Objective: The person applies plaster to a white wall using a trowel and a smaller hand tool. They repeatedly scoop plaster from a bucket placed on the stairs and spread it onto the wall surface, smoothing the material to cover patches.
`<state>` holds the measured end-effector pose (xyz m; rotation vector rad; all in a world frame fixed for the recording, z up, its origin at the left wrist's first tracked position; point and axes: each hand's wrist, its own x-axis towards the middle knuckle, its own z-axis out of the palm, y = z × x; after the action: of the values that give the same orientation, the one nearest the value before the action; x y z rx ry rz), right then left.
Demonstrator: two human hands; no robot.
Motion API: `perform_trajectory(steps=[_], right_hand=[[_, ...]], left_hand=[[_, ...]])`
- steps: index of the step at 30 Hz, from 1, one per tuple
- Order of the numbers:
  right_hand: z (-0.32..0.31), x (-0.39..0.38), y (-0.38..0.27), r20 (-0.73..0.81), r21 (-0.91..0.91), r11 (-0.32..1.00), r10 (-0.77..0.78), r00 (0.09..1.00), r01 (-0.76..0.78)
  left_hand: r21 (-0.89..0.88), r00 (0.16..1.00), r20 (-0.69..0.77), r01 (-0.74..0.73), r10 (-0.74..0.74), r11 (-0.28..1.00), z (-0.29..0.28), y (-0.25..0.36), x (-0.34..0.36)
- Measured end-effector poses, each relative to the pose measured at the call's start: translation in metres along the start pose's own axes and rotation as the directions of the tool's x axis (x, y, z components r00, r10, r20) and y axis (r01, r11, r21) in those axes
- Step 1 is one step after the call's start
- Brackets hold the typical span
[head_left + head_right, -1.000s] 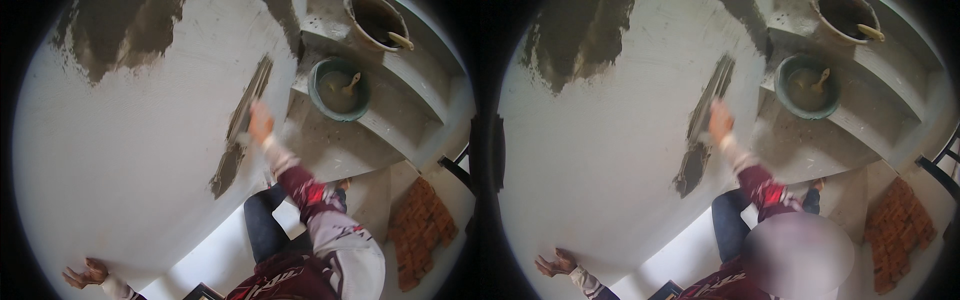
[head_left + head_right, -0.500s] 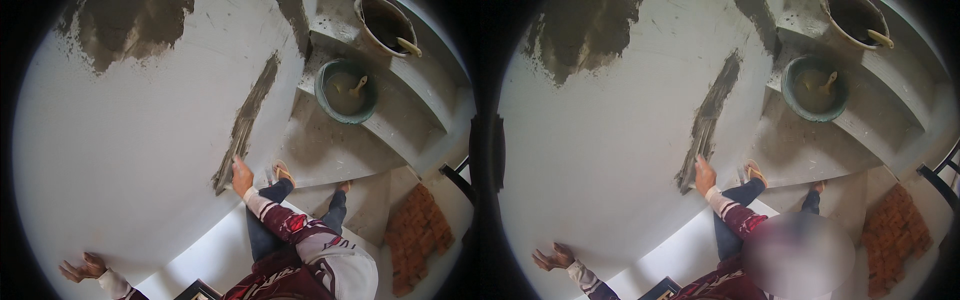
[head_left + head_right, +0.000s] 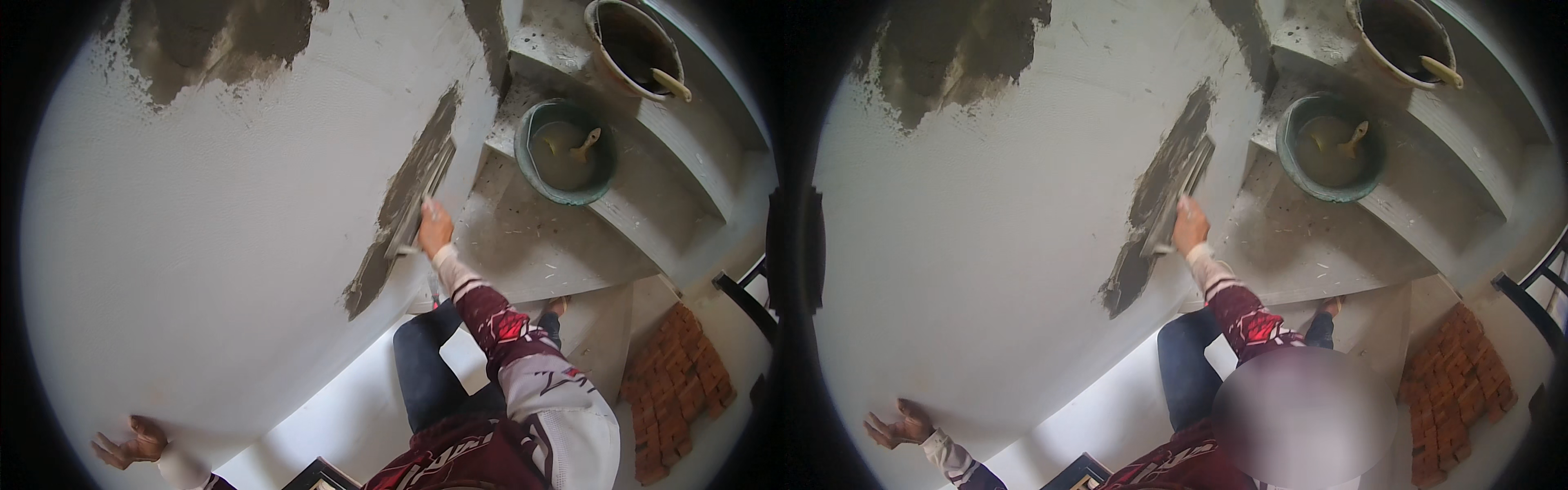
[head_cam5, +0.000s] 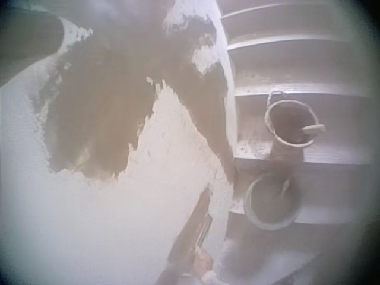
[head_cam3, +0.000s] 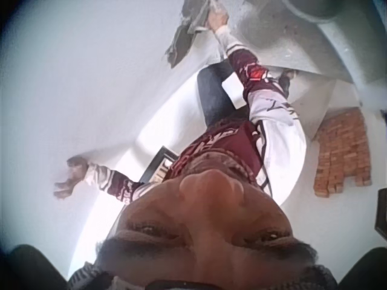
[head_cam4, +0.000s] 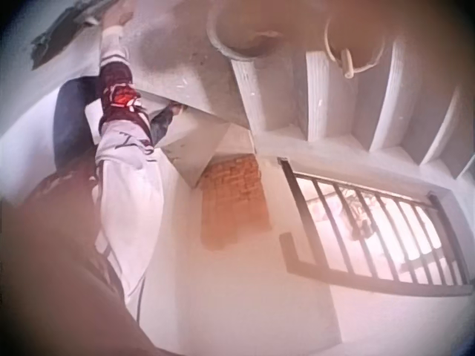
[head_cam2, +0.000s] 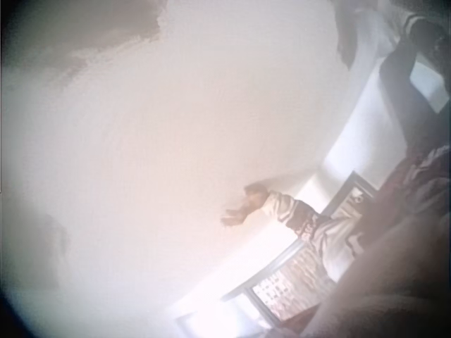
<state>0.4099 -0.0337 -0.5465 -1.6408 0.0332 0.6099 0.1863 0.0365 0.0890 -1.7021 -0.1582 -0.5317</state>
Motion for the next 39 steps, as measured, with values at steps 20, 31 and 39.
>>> perform_trajectory(steps=[20, 31, 39], right_hand=[[-0.049, 0.068, -0.117, 0.140, 0.248, 0.964, 0.063, 0.988, -0.096], [-0.067, 0.087, -0.150, 0.123, 0.179, 0.984, -0.021, 0.992, -0.001], [0.002, -0.035, -0.046, 0.082, 0.038, 0.890, -0.456, 0.886, 0.454]], left_hand=[[-0.031, 0.996, -0.077, 0.045, -0.048, 0.999, -0.002, 0.015, 0.008], [-0.021, 0.996, -0.067, 0.060, -0.061, 0.998, 0.001, 0.010, -0.004], [-0.076, 0.995, -0.050, 0.079, -0.083, 0.994, -0.001, 0.005, 0.005]])
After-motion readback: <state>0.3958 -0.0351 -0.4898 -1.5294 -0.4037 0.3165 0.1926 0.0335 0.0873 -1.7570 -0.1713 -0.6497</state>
